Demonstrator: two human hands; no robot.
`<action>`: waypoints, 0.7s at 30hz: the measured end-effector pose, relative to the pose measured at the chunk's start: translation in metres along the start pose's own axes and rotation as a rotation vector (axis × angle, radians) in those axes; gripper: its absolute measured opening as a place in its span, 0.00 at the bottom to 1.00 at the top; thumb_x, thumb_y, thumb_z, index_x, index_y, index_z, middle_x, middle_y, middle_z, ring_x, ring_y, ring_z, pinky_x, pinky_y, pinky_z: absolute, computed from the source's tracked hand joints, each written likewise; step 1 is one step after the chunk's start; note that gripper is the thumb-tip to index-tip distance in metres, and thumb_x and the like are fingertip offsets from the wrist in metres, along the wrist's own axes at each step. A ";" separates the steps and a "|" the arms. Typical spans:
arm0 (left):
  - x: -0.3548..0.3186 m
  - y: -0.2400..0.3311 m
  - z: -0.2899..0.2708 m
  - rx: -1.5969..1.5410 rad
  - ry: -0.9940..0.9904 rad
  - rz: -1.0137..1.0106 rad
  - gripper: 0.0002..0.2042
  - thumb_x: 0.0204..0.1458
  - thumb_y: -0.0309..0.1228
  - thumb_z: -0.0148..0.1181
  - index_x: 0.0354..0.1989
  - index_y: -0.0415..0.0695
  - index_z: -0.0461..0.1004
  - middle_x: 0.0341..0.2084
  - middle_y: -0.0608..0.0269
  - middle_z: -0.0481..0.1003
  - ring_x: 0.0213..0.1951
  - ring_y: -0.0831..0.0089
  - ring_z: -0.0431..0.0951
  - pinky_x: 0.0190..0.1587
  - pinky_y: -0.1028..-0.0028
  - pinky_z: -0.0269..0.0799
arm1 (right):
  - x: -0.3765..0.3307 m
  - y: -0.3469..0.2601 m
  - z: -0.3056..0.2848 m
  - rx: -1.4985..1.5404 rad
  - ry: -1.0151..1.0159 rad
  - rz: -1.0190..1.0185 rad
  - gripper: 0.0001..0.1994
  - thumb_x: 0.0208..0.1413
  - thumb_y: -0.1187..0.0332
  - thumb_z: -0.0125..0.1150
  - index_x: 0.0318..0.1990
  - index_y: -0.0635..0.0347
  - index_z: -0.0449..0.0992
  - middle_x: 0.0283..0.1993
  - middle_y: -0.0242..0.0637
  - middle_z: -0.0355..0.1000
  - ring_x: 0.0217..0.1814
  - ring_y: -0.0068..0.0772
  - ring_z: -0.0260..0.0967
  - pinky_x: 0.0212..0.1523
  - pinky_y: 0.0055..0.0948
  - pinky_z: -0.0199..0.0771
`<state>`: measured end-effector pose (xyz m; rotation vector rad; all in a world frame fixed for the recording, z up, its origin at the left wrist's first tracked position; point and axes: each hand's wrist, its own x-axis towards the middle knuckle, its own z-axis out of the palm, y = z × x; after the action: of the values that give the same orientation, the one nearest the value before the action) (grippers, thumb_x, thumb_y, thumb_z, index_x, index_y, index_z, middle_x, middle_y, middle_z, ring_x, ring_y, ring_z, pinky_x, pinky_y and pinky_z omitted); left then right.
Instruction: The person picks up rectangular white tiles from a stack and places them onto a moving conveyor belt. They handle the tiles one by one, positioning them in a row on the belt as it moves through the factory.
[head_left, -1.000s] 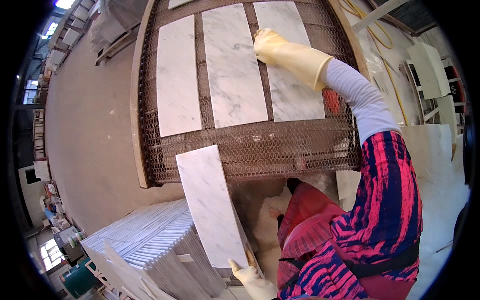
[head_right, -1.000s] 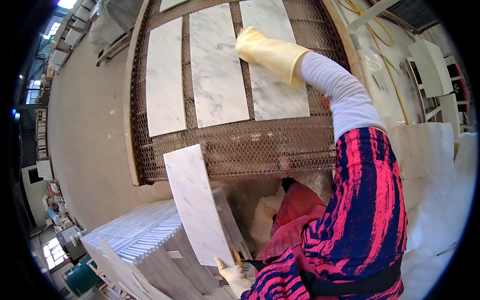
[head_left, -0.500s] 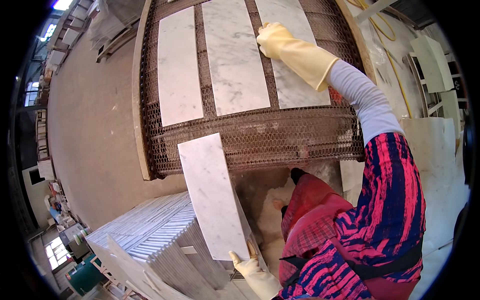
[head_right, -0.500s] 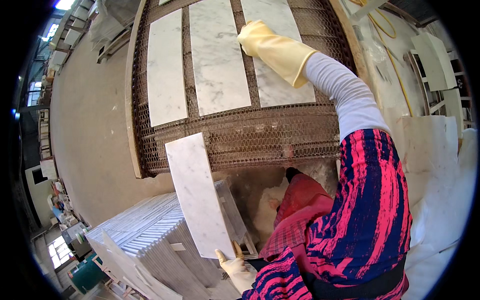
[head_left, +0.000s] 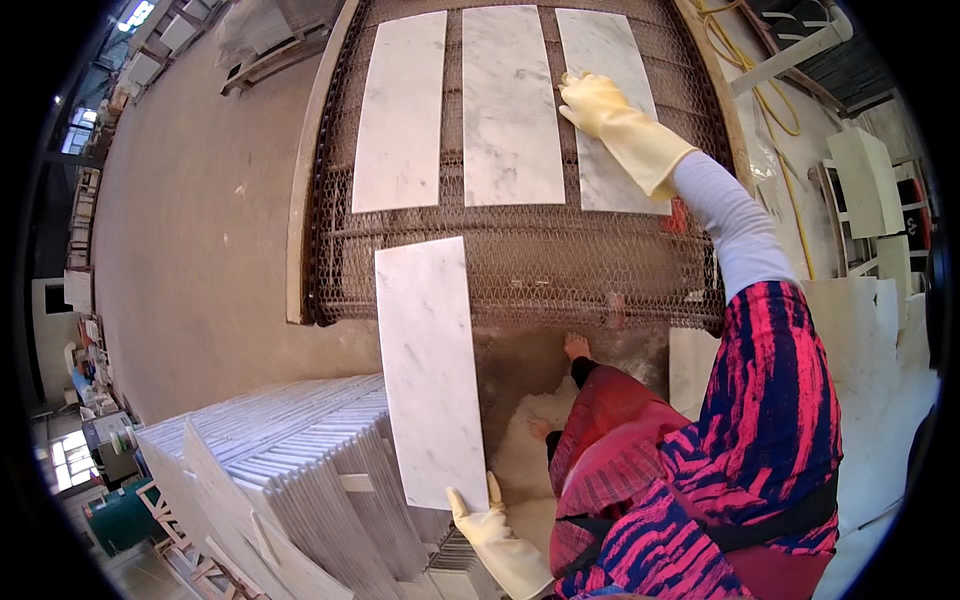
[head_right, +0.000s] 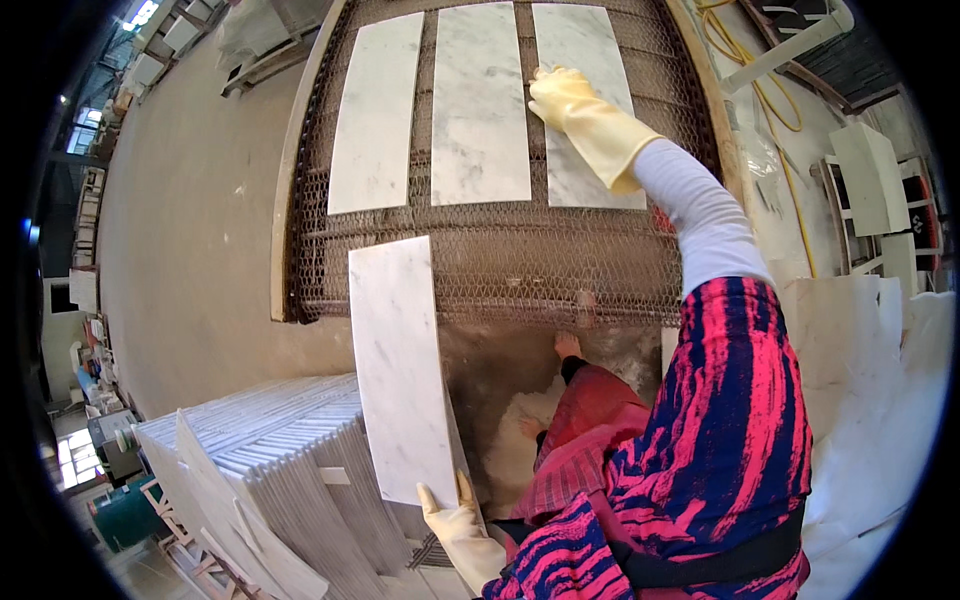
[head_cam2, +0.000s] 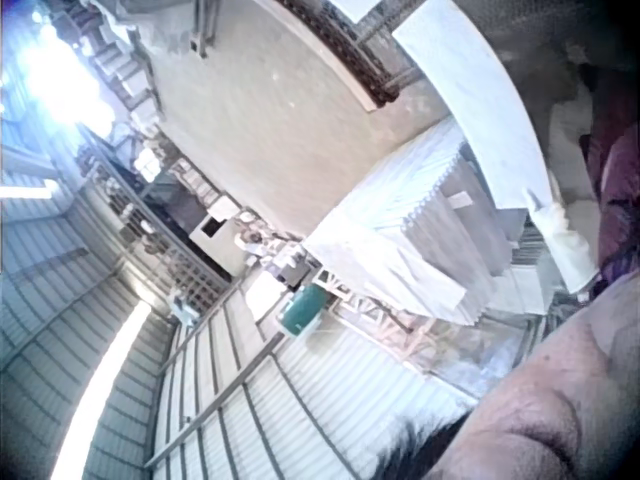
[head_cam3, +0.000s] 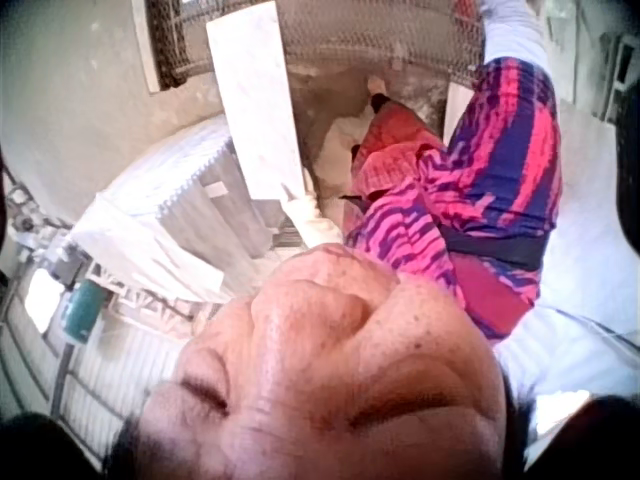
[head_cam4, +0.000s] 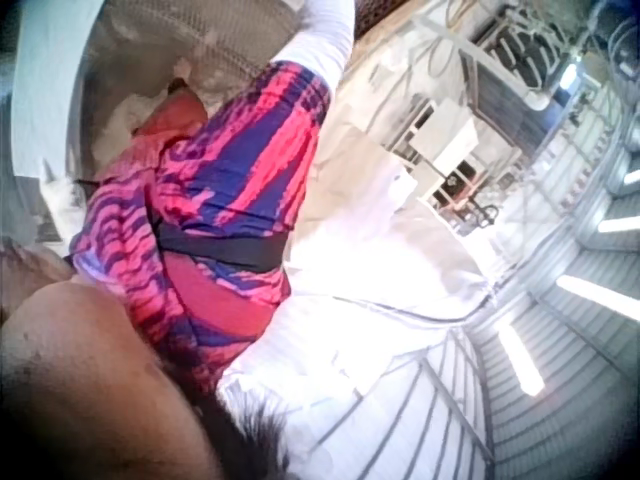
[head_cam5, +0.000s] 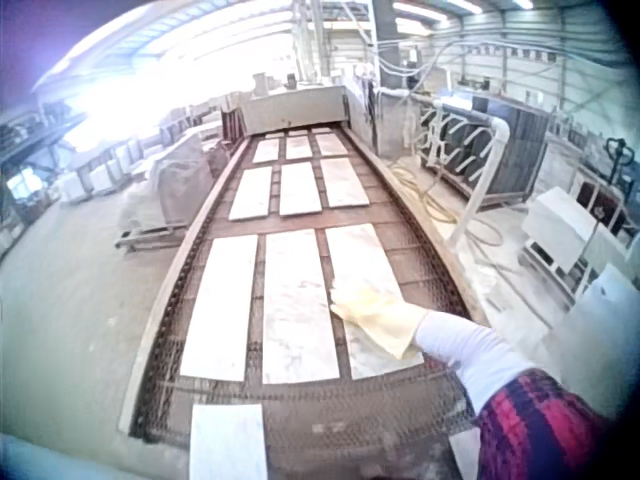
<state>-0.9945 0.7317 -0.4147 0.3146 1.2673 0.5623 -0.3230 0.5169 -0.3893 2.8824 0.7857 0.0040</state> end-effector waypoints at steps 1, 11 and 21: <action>-0.002 0.000 0.003 0.016 -0.009 0.019 0.23 0.63 0.42 0.61 0.61 0.42 0.71 0.56 0.57 0.76 0.53 0.55 0.78 0.52 0.51 0.83 | -0.010 -0.001 0.000 0.001 0.015 -0.020 0.18 0.64 0.61 0.55 0.53 0.65 0.78 0.64 0.48 0.71 0.63 0.49 0.70 0.61 0.41 0.73; 0.011 0.001 -0.004 0.179 -0.104 0.097 0.19 0.67 0.38 0.54 0.62 0.41 0.70 0.58 0.54 0.73 0.55 0.52 0.76 0.54 0.48 0.82 | -0.242 -0.048 -0.015 0.086 0.060 -0.217 0.19 0.65 0.58 0.57 0.57 0.60 0.74 0.59 0.46 0.74 0.61 0.47 0.69 0.64 0.43 0.67; 0.032 0.035 -0.009 -0.194 -0.351 -0.201 0.18 0.68 0.33 0.53 0.62 0.37 0.69 0.56 0.49 0.74 0.54 0.50 0.77 0.52 0.52 0.84 | -0.481 -0.137 0.007 0.467 0.054 -0.100 0.15 0.60 0.60 0.62 0.52 0.54 0.79 0.49 0.45 0.80 0.55 0.52 0.75 0.57 0.46 0.74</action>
<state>-1.0050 0.7783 -0.4251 0.1144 0.8854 0.4314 -0.8062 0.3894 -0.3985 3.2819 1.0639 -0.1307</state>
